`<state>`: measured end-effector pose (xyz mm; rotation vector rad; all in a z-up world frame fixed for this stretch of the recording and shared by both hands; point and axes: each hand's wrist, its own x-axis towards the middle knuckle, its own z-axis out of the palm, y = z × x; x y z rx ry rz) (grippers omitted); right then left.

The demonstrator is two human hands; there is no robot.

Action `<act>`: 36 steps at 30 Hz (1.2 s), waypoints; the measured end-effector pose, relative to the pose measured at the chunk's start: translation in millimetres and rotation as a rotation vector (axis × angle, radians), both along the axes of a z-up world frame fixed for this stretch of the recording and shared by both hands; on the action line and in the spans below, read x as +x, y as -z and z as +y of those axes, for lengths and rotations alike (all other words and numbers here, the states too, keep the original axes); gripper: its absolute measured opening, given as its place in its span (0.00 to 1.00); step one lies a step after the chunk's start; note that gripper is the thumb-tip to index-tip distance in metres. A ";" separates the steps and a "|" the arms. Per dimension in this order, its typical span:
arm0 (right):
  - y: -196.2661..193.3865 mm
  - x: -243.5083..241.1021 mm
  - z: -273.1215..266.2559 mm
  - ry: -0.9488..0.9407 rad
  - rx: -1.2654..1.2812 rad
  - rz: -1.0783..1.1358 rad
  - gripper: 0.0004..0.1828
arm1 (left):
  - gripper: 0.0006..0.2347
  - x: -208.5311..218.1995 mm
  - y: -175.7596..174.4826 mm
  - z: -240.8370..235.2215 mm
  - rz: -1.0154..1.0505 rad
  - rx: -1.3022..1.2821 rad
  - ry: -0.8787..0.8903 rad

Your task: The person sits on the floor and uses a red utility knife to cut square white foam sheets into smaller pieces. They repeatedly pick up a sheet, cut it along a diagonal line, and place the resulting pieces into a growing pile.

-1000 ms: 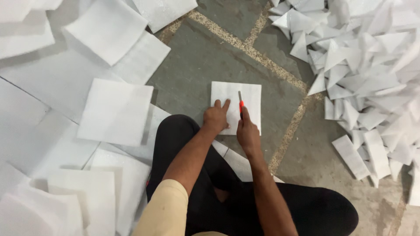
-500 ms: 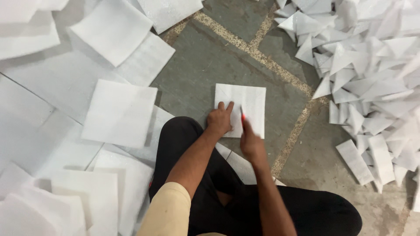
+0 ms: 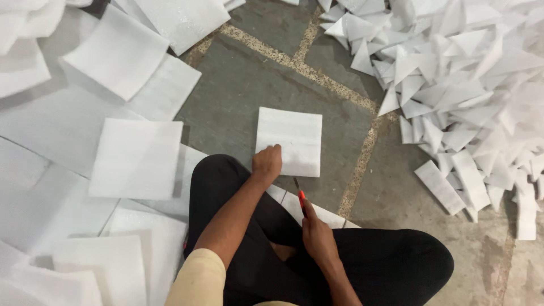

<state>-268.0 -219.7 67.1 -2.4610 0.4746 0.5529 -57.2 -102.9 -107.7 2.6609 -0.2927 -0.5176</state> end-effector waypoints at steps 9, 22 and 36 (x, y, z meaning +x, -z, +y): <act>53.0 92.7 -5.2 0.006 0.037 -0.229 0.32 | 0.40 19.7 -105.8 12.7 0.108 0.083 0.028; 70.4 219.1 7.7 -0.150 -0.112 -0.327 0.31 | 0.39 23.7 -71.4 15.9 -0.045 -0.079 -0.031; 41.8 15.9 -18.0 -0.096 -0.089 0.093 0.30 | 0.41 27.9 -76.8 12.2 0.083 -0.018 -0.013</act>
